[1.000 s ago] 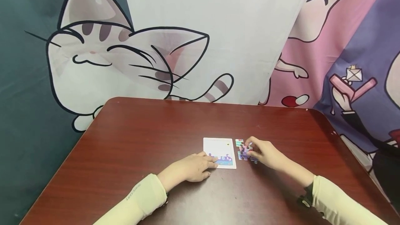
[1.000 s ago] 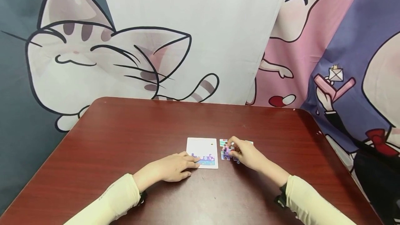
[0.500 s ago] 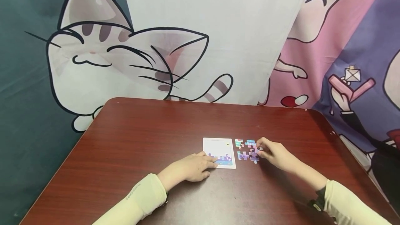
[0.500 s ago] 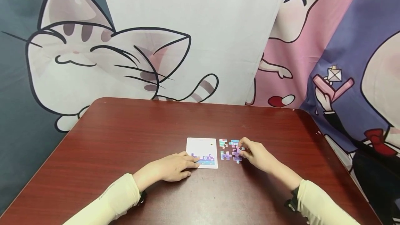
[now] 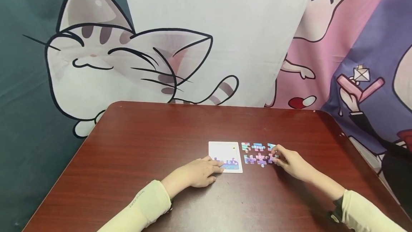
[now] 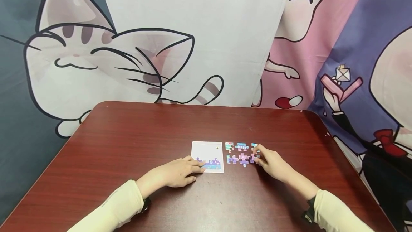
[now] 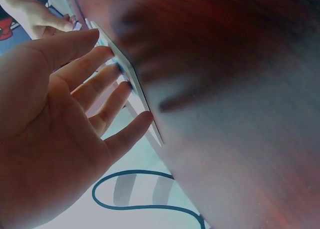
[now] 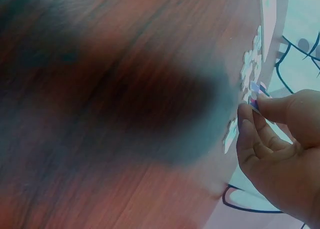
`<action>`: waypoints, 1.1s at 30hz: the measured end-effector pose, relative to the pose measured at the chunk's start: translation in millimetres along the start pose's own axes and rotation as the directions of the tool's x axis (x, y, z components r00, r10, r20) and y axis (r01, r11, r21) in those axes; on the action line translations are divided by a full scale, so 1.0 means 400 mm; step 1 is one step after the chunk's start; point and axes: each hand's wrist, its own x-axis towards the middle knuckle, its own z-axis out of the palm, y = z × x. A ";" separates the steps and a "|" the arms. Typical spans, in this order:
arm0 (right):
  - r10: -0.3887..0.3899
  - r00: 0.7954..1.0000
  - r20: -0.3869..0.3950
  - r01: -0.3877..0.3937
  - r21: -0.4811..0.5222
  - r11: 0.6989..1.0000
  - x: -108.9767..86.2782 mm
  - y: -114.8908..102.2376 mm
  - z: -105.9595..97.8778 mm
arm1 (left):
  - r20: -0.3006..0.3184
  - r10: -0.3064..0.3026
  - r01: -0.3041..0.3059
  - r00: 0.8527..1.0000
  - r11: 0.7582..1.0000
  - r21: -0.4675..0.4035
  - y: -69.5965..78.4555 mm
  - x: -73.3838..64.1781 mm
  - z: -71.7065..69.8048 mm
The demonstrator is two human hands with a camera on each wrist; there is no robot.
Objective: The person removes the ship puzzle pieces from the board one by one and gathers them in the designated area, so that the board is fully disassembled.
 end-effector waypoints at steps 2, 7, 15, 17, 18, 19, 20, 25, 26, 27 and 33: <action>0.003 1.000 -0.016 -0.003 -0.008 1.000 -0.004 0.006 -0.002 | -0.002 -0.002 0.002 1.000 1.000 0.001 0.000 0.000 0.001; 0.010 1.000 -0.020 -0.010 -0.010 1.000 -0.010 0.015 -0.008 | -0.007 -0.003 0.003 1.000 1.000 -0.008 -0.002 -0.002 0.001; 0.018 0.999 0.032 -0.018 -0.007 1.000 -0.015 0.023 -0.002 | -0.009 0.007 -0.007 1.000 1.000 0.005 -0.002 -0.003 0.002; 0.017 0.999 0.034 -0.016 -0.028 0.999 -0.014 0.025 -0.001 | -0.008 0.009 -0.009 1.000 1.000 0.008 -0.002 -0.002 0.002; 0.017 0.999 0.032 -0.015 -0.042 0.999 -0.014 0.025 0.000 | -0.008 0.011 -0.011 1.000 1.000 0.008 -0.002 -0.002 0.002; 0.016 0.999 0.030 -0.014 -0.055 0.998 -0.013 0.025 -0.001 | -0.007 0.011 -0.011 1.000 1.000 0.007 -0.003 -0.002 0.003; 0.018 0.999 0.031 -0.016 -0.063 0.998 -0.013 0.026 -0.001 | -0.007 0.012 -0.012 1.000 1.000 0.006 -0.003 -0.002 0.002; 0.036 0.998 0.043 -0.033 -0.062 0.998 -0.013 0.029 -0.007 | 0.001 0.013 -0.013 1.000 1.000 0.019 -0.003 -0.001 -0.002; 0.033 0.999 0.040 -0.030 -0.057 0.998 -0.013 0.030 -0.006 | 0.003 0.012 -0.012 1.000 1.000 0.021 -0.003 -0.001 -0.003; 0.026 0.999 0.035 -0.024 -0.055 0.998 -0.012 0.031 -0.006 | 0.006 0.012 -0.012 1.000 1.000 0.022 -0.003 -0.001 -0.004; -0.061 0.998 -0.001 0.061 -0.077 0.995 -0.013 0.045 0.004 | 0.011 0.012 -0.012 1.000 1.000 0.023 -0.002 -0.003 -0.008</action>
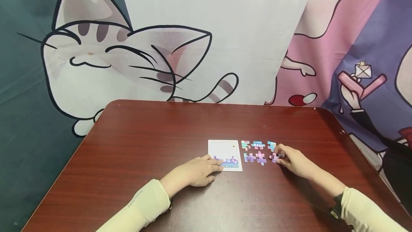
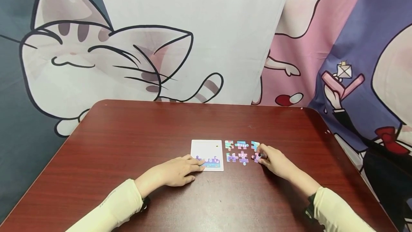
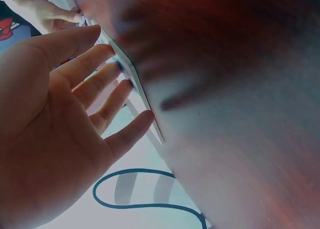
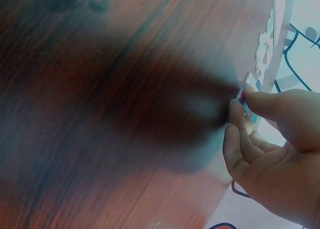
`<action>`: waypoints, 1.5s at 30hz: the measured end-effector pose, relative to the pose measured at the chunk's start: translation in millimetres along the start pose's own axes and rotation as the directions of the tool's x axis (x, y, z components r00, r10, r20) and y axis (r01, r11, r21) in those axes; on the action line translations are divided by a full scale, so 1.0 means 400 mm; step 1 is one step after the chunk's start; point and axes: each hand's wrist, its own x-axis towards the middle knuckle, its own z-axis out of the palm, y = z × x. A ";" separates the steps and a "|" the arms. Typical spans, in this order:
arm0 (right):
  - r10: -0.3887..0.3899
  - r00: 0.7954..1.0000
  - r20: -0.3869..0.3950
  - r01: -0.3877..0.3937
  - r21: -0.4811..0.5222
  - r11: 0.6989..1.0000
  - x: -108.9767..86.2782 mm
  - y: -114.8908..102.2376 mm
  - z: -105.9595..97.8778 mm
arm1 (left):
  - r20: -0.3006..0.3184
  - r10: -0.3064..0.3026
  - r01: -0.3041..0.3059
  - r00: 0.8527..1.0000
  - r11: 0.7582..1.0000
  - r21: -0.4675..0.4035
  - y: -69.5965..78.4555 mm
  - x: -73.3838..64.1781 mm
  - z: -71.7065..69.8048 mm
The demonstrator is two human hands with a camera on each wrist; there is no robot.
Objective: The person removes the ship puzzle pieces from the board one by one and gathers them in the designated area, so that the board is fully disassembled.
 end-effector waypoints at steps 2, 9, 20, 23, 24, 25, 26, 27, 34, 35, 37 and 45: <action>-0.013 1.000 -0.006 0.012 -0.011 1.000 -0.001 0.002 0.002 | 0.003 0.000 0.000 1.000 1.000 0.000 0.000 0.000 -0.001; 0.024 0.999 0.036 -0.023 -0.022 0.999 0.000 0.002 0.000 | 0.031 -0.002 0.001 1.000 1.000 0.010 0.000 0.002 -0.001; 0.119 0.983 0.142 -0.124 0.028 0.992 0.002 0.003 -0.008 | 0.043 -0.009 0.009 0.999 1.000 0.001 -0.004 -0.001 -0.007; 0.197 0.962 0.187 -0.211 0.057 0.976 0.001 0.004 -0.020 | 0.036 -0.003 0.003 0.999 1.000 0.013 -0.002 0.000 -0.008; 0.218 0.956 0.196 -0.234 0.064 0.970 0.000 0.005 -0.024 | 0.034 -0.001 0.000 0.999 1.000 0.018 -0.001 0.001 -0.008; 0.229 0.953 0.198 -0.247 0.072 0.966 -0.002 0.006 -0.027 | 0.032 0.001 -0.002 0.999 1.000 0.019 -0.001 0.001 -0.008; 0.232 0.952 0.200 -0.252 0.080 0.964 -0.004 0.007 -0.030 | 0.029 0.003 -0.003 1.000 1.000 0.020 0.000 0.002 -0.008; 0.235 0.952 0.195 -0.255 0.084 0.963 -0.006 0.009 -0.031 | 0.027 0.004 -0.004 1.000 1.000 0.020 0.001 0.003 -0.008; 0.186 0.975 0.123 -0.194 0.054 0.979 -0.004 0.006 -0.027 | -0.017 0.015 -0.014 1.000 0.998 0.057 0.002 0.005 -0.002; 0.179 0.978 0.107 -0.185 0.044 0.982 -0.002 0.004 -0.027 | -0.026 0.020 -0.018 0.999 0.997 0.071 0.002 0.006 0.000; 0.169 0.982 0.080 -0.172 0.031 0.985 0.002 -0.003 -0.027 | -0.037 0.030 -0.026 0.999 0.993 0.115 0.002 0.007 0.004; 0.165 0.984 0.068 -0.169 0.043 0.985 0.034 -0.036 -0.032 | -0.082 0.093 -0.068 0.992 0.960 0.270 0.009 0.009 0.021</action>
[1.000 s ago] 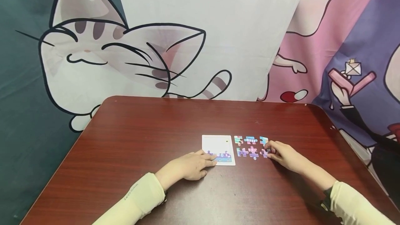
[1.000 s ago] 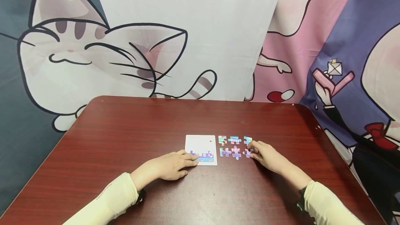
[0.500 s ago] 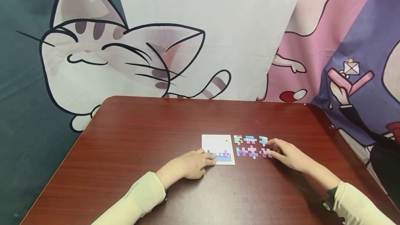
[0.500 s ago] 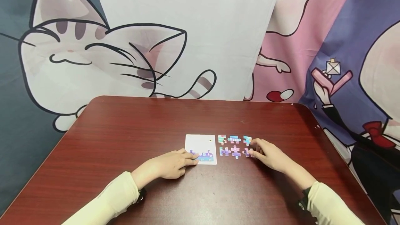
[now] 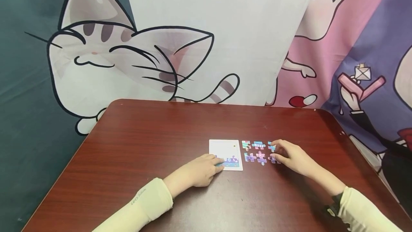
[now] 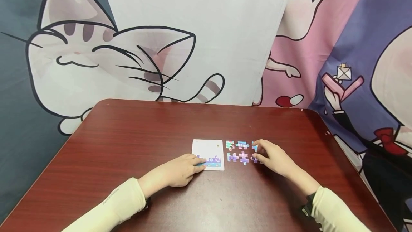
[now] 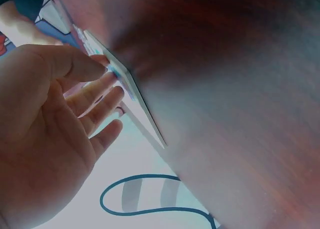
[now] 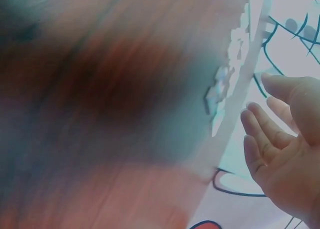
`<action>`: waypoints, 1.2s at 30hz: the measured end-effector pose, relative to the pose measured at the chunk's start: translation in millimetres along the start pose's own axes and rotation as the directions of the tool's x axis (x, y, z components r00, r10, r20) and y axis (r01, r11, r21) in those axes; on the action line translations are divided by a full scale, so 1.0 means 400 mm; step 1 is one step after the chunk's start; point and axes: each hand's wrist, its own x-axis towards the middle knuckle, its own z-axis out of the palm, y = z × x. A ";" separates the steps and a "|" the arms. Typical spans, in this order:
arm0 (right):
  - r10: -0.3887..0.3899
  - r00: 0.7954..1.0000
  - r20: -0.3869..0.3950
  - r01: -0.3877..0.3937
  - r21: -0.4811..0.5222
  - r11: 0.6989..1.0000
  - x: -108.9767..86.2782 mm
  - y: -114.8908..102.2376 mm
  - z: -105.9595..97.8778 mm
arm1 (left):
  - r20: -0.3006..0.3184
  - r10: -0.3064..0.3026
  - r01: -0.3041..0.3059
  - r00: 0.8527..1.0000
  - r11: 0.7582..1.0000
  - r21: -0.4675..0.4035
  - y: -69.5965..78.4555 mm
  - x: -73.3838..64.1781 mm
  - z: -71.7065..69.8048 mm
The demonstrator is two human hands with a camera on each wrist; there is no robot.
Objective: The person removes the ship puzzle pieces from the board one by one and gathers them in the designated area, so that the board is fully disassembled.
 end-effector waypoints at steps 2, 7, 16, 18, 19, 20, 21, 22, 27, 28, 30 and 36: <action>0.010 1.000 0.009 -0.010 0.014 1.000 0.007 -0.008 0.002 | -0.030 0.007 -0.006 1.000 1.000 0.021 0.002 0.000 0.003; 0.017 0.999 0.034 -0.020 0.087 0.996 0.027 -0.027 0.013 | -0.093 0.023 -0.014 0.995 0.995 0.094 0.007 -0.001 0.006; -0.015 0.998 0.062 0.004 0.172 0.985 0.067 -0.065 0.035 | -0.043 0.059 -0.062 0.997 0.995 -0.072 0.018 -0.006 -0.010; -0.031 0.997 0.071 0.017 0.185 0.982 0.073 -0.075 0.040 | -0.032 0.066 -0.069 0.997 0.993 -0.095 0.024 -0.009 -0.011; -0.036 0.997 0.073 0.021 0.192 0.981 0.076 -0.081 0.042 | -0.032 0.070 -0.073 0.997 0.993 -0.097 0.027 -0.010 -0.010; -0.037 0.996 0.080 0.020 0.201 0.979 0.079 -0.086 0.045 | -0.033 0.071 -0.074 0.997 0.992 -0.098 0.030 -0.011 -0.009; -0.034 0.996 0.085 0.015 0.211 0.977 0.081 -0.091 0.050 | -0.037 0.070 -0.073 0.997 0.993 -0.095 0.033 -0.012 -0.007; -0.033 0.995 0.091 0.013 0.219 0.976 0.083 -0.095 0.053 | -0.042 0.065 -0.068 0.997 0.995 -0.079 0.035 -0.013 -0.006; -0.040 0.991 0.130 0.008 0.234 0.972 0.094 -0.123 0.073 | -0.026 0.012 -0.012 1.000 1.000 -0.006 0.046 -0.023 0.003; -0.048 0.989 0.138 0.015 0.231 0.973 0.098 -0.130 0.076 | -0.022 0.006 -0.006 1.000 1.000 0.003 0.048 -0.026 0.005; -0.071 0.987 0.142 0.039 0.220 0.975 0.106 -0.142 0.080 | -0.019 -0.002 0.002 1.000 1.000 0.011 0.053 -0.029 0.008; -0.105 0.982 0.155 0.073 0.196 0.978 0.134 -0.185 0.098 | -0.032 0.002 -0.002 0.999 1.000 0.021 0.056 -0.031 0.021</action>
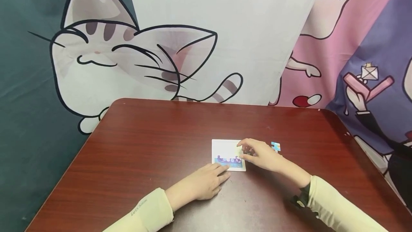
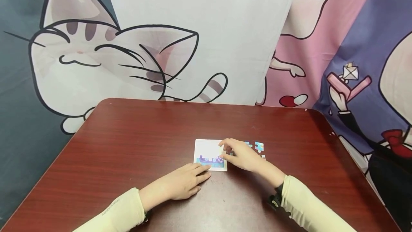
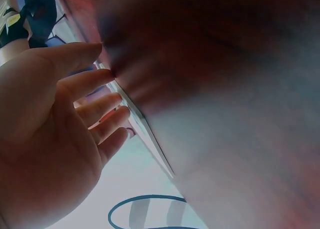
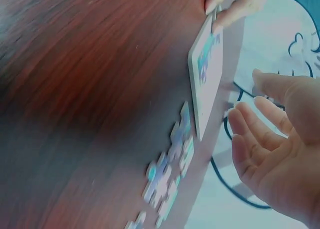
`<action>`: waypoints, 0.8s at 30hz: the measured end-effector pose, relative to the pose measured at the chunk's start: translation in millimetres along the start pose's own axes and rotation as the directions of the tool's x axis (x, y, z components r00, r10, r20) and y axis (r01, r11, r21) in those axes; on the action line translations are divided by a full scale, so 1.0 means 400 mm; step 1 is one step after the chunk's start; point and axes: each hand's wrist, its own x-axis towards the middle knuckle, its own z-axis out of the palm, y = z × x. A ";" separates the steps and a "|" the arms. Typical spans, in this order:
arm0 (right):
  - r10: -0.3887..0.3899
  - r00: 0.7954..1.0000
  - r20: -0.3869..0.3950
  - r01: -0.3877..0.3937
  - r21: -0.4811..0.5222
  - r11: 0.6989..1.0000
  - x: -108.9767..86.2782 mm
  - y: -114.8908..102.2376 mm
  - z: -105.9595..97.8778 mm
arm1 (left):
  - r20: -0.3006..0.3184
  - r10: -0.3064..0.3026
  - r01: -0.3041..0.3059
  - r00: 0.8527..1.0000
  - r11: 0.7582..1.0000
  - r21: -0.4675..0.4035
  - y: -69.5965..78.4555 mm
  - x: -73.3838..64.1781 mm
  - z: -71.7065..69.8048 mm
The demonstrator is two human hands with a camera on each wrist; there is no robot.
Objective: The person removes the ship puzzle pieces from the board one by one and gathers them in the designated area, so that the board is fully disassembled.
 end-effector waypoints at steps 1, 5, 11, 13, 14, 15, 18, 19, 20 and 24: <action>-0.012 1.000 0.010 0.012 -0.010 1.000 0.005 -0.005 0.004 | -0.004 0.000 0.000 1.000 1.000 0.001 0.000 0.001 0.001; -0.051 0.997 0.058 0.052 -0.023 0.998 0.019 -0.019 0.026 | 0.008 -0.002 0.002 1.000 1.000 -0.013 0.000 0.001 -0.003; -0.098 0.990 0.104 0.102 -0.035 0.994 0.058 -0.042 0.066 | 0.039 -0.009 0.009 0.999 1.000 -0.016 -0.009 -0.001 -0.020; -0.121 0.986 0.111 0.126 -0.041 0.991 0.069 -0.048 0.075 | 0.038 -0.010 0.011 0.999 1.000 -0.025 -0.011 0.001 -0.021; -0.129 0.985 0.110 0.135 -0.045 0.990 0.074 -0.051 0.077 | 0.038 -0.010 0.011 0.999 0.999 -0.030 -0.013 0.002 -0.022; -0.129 0.985 0.110 0.134 -0.041 0.990 0.078 -0.054 0.078 | 0.036 -0.009 0.010 0.999 0.999 -0.032 -0.013 0.002 -0.021; -0.119 0.987 0.111 0.126 -0.055 0.990 0.086 -0.061 0.081 | 0.038 -0.006 0.007 0.999 1.000 -0.031 -0.015 0.003 -0.020; -0.115 0.987 0.116 0.123 -0.061 0.991 0.089 -0.063 0.082 | 0.037 -0.003 0.004 0.999 1.000 -0.026 -0.015 0.003 -0.019; -0.110 0.986 0.123 0.119 -0.067 0.991 0.090 -0.066 0.083 | 0.035 -0.001 0.001 0.999 1.000 -0.024 -0.015 0.003 -0.018; -0.112 0.984 0.138 0.125 -0.089 0.988 0.097 -0.072 0.087 | 0.032 0.006 -0.006 0.999 1.000 -0.016 -0.014 0.002 -0.015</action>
